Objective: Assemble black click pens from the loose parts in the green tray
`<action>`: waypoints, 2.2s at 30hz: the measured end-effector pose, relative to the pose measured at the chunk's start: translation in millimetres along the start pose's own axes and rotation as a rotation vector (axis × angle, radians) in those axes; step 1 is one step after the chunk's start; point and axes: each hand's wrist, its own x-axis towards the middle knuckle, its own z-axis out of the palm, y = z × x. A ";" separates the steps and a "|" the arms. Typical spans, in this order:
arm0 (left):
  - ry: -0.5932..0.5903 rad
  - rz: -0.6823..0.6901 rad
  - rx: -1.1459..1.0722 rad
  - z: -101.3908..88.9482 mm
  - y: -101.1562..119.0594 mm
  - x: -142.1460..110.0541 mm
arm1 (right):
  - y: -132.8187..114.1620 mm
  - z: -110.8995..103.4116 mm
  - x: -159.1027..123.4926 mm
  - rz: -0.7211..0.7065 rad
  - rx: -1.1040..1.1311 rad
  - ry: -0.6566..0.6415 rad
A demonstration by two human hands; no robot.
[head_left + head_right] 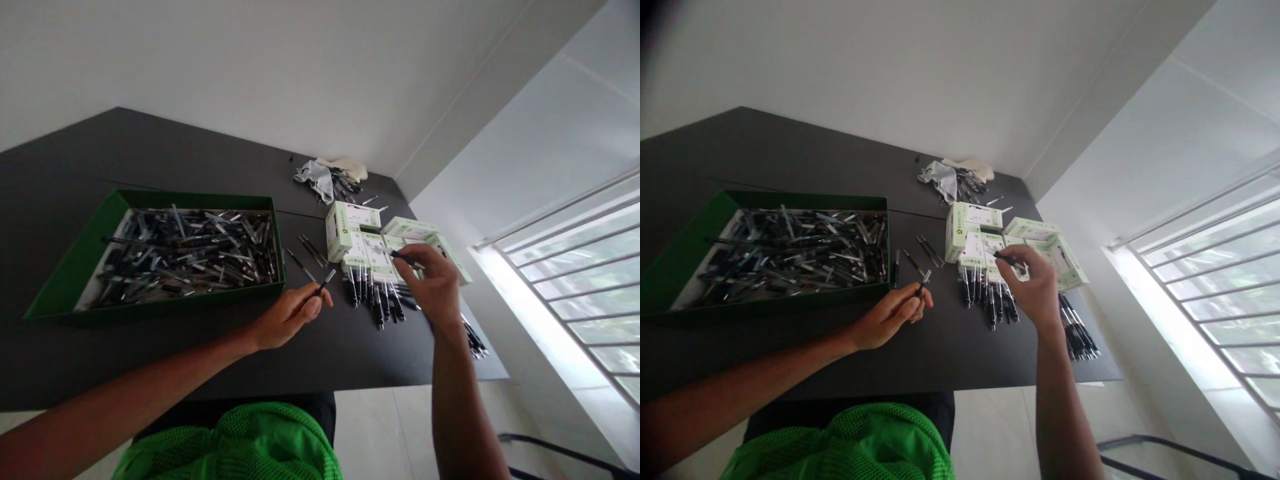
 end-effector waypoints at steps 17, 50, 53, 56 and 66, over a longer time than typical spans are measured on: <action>0.043 0.016 0.026 -4.9 2.9 3.5 | -64.6 36.7 67.7 -0.415 0.266 -0.542; 0.031 0.005 -0.018 -3.6 5.8 4.2 | -62.4 52.7 62.3 -0.476 0.314 -0.742; 0.035 0.010 -0.010 -3.6 5.8 4.5 | -62.1 49.6 61.2 -0.482 0.281 -0.744; 0.040 0.018 0.000 -3.9 6.0 4.6 | -61.8 49.6 59.0 -0.492 0.254 -0.754; 0.060 0.026 0.002 -3.0 0.0 4.2 | -53.9 73.2 36.3 -0.473 0.294 -0.754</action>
